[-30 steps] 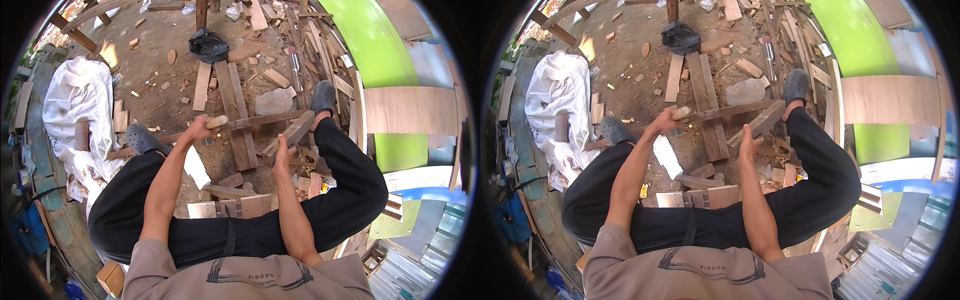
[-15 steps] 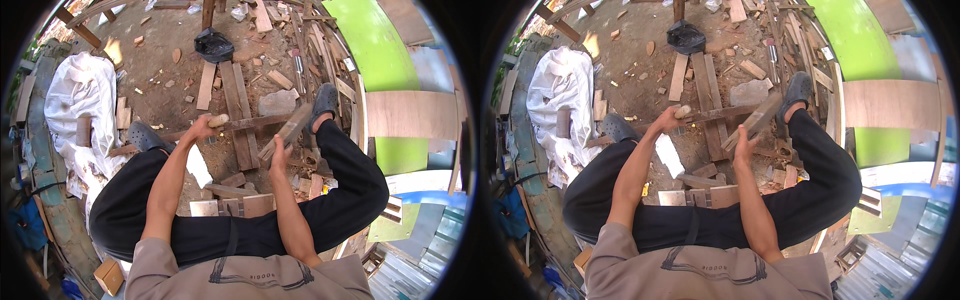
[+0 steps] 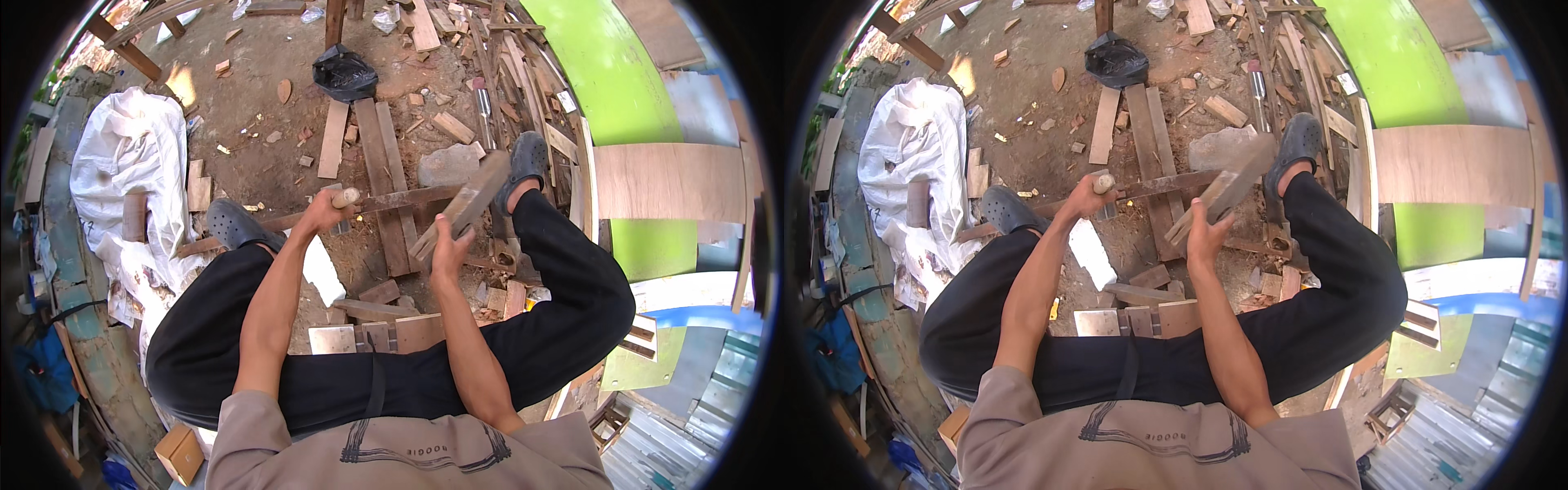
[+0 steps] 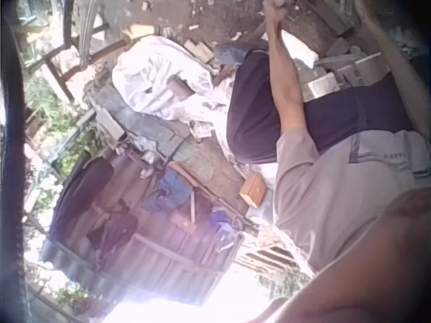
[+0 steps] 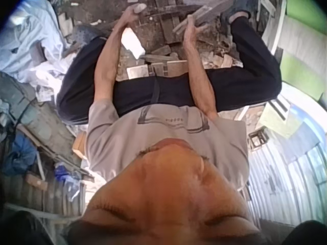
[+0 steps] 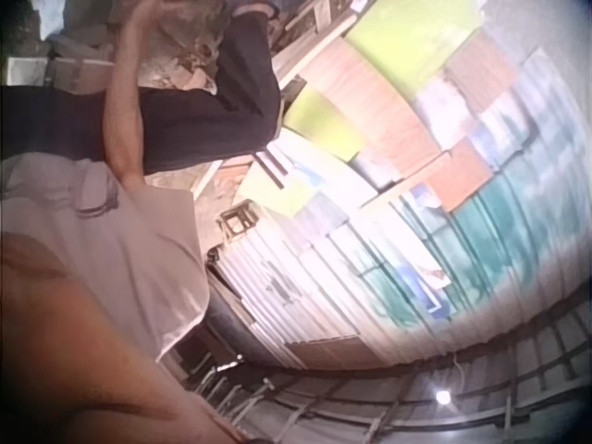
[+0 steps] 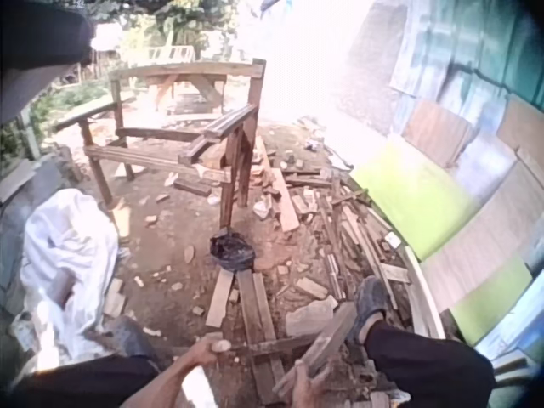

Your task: The person sits on the ground and uses a hammer to strike a small metal piece, then switches to hammering a long curved metal bar placed on wooden supports. The person repeatedly strikes the metal bar along its length.

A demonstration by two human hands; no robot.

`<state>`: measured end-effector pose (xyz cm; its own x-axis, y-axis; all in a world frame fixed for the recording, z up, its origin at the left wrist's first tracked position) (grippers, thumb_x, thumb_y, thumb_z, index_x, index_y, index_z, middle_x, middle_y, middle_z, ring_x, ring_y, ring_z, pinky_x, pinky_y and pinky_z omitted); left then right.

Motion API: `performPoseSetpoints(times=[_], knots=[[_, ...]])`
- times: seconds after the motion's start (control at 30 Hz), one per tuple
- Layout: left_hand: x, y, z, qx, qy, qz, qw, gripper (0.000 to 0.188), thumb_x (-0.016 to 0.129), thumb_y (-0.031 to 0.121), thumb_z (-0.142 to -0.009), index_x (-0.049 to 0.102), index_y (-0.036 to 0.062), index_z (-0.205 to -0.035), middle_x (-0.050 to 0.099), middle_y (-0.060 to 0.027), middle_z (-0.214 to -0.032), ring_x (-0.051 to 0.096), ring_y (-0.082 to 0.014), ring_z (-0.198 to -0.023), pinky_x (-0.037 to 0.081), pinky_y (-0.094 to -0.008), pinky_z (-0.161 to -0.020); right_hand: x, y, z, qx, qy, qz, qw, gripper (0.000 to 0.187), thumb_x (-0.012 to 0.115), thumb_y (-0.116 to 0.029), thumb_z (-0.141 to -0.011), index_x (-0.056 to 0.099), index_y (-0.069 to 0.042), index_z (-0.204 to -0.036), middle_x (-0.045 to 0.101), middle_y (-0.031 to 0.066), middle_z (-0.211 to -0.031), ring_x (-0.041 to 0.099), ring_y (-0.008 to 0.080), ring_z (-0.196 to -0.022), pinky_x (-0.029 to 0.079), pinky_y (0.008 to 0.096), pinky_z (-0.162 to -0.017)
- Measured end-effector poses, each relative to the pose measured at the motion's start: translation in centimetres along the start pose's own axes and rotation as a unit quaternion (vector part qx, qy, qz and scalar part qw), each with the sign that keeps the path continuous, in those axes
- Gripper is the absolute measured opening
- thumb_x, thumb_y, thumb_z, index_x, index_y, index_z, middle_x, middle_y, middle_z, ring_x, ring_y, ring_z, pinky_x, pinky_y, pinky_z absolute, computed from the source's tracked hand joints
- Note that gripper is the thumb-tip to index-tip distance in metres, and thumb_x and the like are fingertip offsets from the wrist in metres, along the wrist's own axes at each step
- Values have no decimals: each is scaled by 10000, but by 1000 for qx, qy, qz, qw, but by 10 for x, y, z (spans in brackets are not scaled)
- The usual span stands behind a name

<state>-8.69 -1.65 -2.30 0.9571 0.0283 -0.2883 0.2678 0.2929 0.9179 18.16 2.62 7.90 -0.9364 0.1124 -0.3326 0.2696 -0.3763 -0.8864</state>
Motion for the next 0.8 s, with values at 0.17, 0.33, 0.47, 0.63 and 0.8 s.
performPoseSetpoints(times=[0.17, 0.33, 0.47, 0.63, 0.8], knots=[[2, -2, 5, 13, 25, -15, 999, 202, 739, 116, -744, 691, 26, -919, 678, -64, -813, 594, -147, -763, 493, -345, -710, 29, -18, 78, 19, -170, 102, 980, 955, 691, -398, -814, 166, 67, -1462, 443, 335, -1357, 479, 431, -1247, 382, 449, -1039], [0, 10, 3, -56, 15, -39, 998, 173, 725, 117, -732, 603, 22, -810, 575, -19, -742, 505, -129, -711, 471, -323, -689, 21, -20, 86, -42, -208, 149, 966, 920, 732, -363, -785, 237, 66, -1431, 502, 324, -1293, 533, 399, -1196, 402, 425, -1019], [-3, 2, 1, -66, 10, -29, 997, 158, 716, 111, -740, 604, 23, -808, 558, -11, -718, 498, -121, -696, 471, -319, -667, 6, -27, 42, -10, -78, 39, 996, 956, 718, -387, -778, 195, 61, -1441, 501, 346, -1279, 550, 447, -1161, 433, 468, -984], [-3, -23, -1, 68, 47, 4, 997, 149, 724, 89, -727, 593, 29, -768, 539, -6, -692, 488, -117, -680, 466, -321, -644, 36, -29, 104, -147, -295, 272, 904, 956, 713, -310, -767, 171, 89, -1447, 481, 347, -1299, 555, 448, -1155, 439, 465, -989], [-3, -22, -1, -28, 24, -11, 999, 183, 710, 79, -760, 538, 53, -702, 497, 34, -646, 454, -89, -637, 399, -303, -579, 25, -18, 73, -122, -196, 81, 970, 940, 719, -333, -779, 187, 63, -1445, 496, 348, -1281, 561, 443, -1144, 448, 463, -976]])
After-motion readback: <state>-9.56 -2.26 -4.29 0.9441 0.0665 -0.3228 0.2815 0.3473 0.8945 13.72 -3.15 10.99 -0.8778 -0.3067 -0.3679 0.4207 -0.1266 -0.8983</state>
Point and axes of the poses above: each hand's wrist, its own z-axis away from the middle knuckle, its own x-axis out of the palm, y = z × x, the point moved 2 cm from there along -z, towards the middle knuckle
